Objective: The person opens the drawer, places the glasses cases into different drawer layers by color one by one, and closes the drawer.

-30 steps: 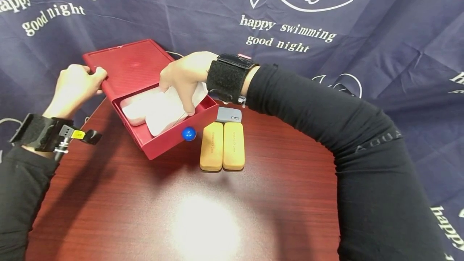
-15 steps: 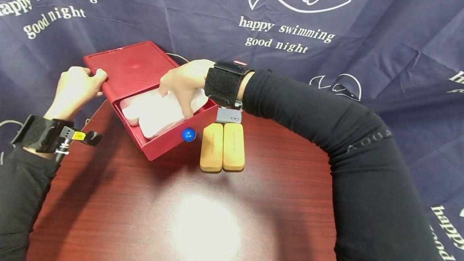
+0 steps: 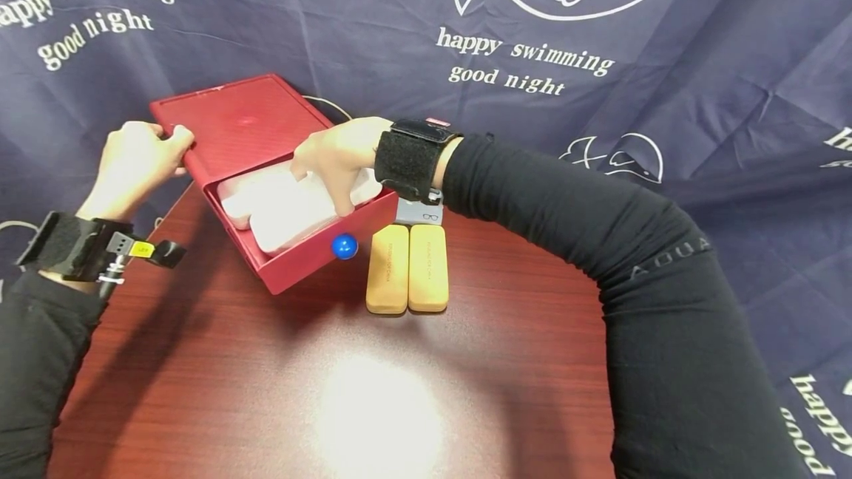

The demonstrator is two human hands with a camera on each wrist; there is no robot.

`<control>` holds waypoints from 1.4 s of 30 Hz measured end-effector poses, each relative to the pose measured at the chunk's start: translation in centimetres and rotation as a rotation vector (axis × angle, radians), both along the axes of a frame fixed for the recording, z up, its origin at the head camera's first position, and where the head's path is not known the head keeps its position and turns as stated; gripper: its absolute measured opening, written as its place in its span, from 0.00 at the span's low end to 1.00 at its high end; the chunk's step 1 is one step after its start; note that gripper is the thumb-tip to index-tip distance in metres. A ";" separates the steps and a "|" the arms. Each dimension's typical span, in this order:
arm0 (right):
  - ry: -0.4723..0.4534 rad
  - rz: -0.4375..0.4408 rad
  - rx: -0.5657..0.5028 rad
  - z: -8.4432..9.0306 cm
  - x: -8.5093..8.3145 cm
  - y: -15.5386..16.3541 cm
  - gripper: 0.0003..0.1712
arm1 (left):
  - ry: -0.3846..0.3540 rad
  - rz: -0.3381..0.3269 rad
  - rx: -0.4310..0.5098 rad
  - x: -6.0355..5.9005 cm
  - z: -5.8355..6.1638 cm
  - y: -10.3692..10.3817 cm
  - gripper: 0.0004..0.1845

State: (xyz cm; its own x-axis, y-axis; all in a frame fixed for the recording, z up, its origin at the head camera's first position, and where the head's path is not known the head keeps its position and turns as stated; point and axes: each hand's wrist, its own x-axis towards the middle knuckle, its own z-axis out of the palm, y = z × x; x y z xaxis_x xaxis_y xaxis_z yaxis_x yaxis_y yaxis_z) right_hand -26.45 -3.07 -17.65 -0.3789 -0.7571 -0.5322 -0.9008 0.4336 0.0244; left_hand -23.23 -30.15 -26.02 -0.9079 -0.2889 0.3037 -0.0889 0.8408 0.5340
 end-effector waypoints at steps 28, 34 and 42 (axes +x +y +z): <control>0.022 -0.041 -0.087 -1.0 0.2 0.7 0.49 | -0.007 0.011 0.002 0.0 0.0 0.1 0.28; 0.032 -0.017 -0.081 -1.2 0.2 0.6 0.49 | -0.010 0.007 0.001 0.0 -0.1 0.1 0.28; 0.051 -0.019 -0.065 -1.1 0.5 0.2 0.47 | -0.010 0.009 -0.001 -0.1 -0.1 0.0 0.28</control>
